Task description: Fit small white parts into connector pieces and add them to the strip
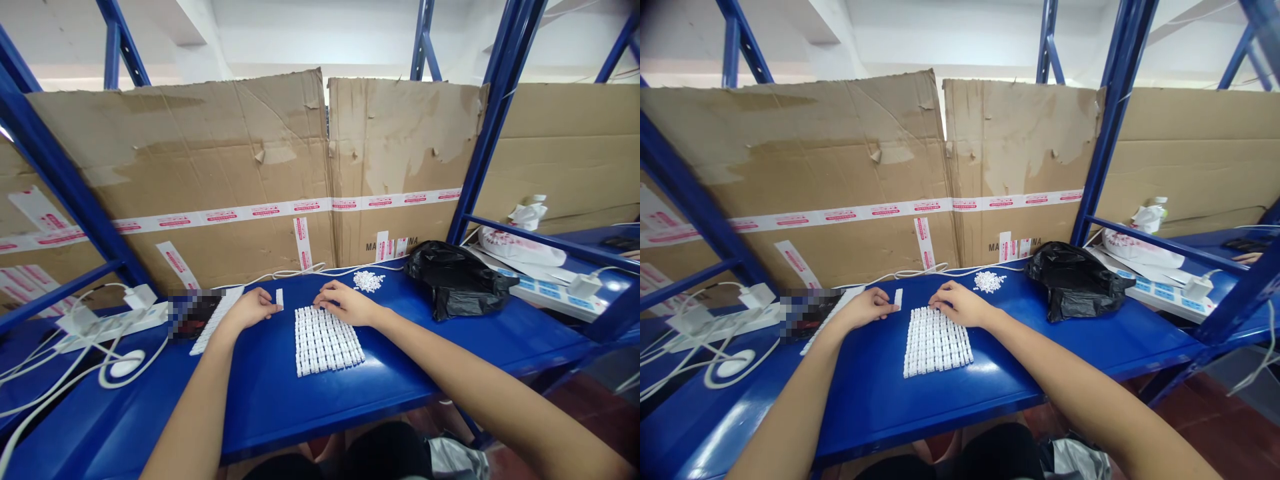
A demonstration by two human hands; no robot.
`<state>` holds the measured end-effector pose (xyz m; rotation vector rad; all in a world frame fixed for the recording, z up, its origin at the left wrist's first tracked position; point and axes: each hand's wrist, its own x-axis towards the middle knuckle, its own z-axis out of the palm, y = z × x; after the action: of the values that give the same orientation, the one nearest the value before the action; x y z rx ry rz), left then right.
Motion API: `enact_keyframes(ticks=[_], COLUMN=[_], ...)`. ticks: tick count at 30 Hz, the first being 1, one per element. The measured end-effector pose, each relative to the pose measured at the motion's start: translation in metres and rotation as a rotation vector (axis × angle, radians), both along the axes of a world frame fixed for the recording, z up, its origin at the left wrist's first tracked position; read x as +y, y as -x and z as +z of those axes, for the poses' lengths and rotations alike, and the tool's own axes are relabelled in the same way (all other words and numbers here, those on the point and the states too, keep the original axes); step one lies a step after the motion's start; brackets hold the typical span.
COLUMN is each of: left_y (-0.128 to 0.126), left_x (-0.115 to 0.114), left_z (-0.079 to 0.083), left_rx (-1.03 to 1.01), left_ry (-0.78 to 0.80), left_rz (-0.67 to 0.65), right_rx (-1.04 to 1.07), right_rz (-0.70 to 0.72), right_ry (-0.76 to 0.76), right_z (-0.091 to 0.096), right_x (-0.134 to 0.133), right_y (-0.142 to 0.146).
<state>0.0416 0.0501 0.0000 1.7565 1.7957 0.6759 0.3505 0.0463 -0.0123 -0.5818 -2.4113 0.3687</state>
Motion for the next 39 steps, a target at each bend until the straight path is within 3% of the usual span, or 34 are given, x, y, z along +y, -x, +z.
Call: enact_keyframes(ticks=[5,10,14,20,24,32,39], left_y=[-0.006,-0.029,-0.053,-0.079,-0.087,-0.095,-0.1], left_x=[-0.002,-0.004,-0.004,-0.008,-0.017,-0.018,-0.021], left_z=[0.009,0.009,0.0,-0.01,-0.008,-0.01,-0.008], left_rx=[0.068,-0.113,-0.358,-0.705,-0.834,-0.959,-1.081], left_ry=[-0.281,-0.457,-0.403,-0.177,-0.027,-0.039,0.019], left_rz=[0.076,0.012,-0.127,-0.269,-0.365,-0.304,-0.265], right_rx=[-0.003,-0.024,-0.05,0.302,0.352,0.392,0.303], right_rz=[-0.192,-0.318,-0.311,-0.185,-0.11,-0.121,-0.238], right_ry=[-0.044,-0.054,-0.025,0.083,0.095,0.105,-0.049], right_z=[-0.01,-0.018,-0.017,-0.006,0.001,0.002,0.003], right_x=[0.022,0.04,0.043,0.024,0.01,0.003,-0.001], right_y=[-0.013,-0.025,-0.02,-0.006,0.0,0.005,0.007])
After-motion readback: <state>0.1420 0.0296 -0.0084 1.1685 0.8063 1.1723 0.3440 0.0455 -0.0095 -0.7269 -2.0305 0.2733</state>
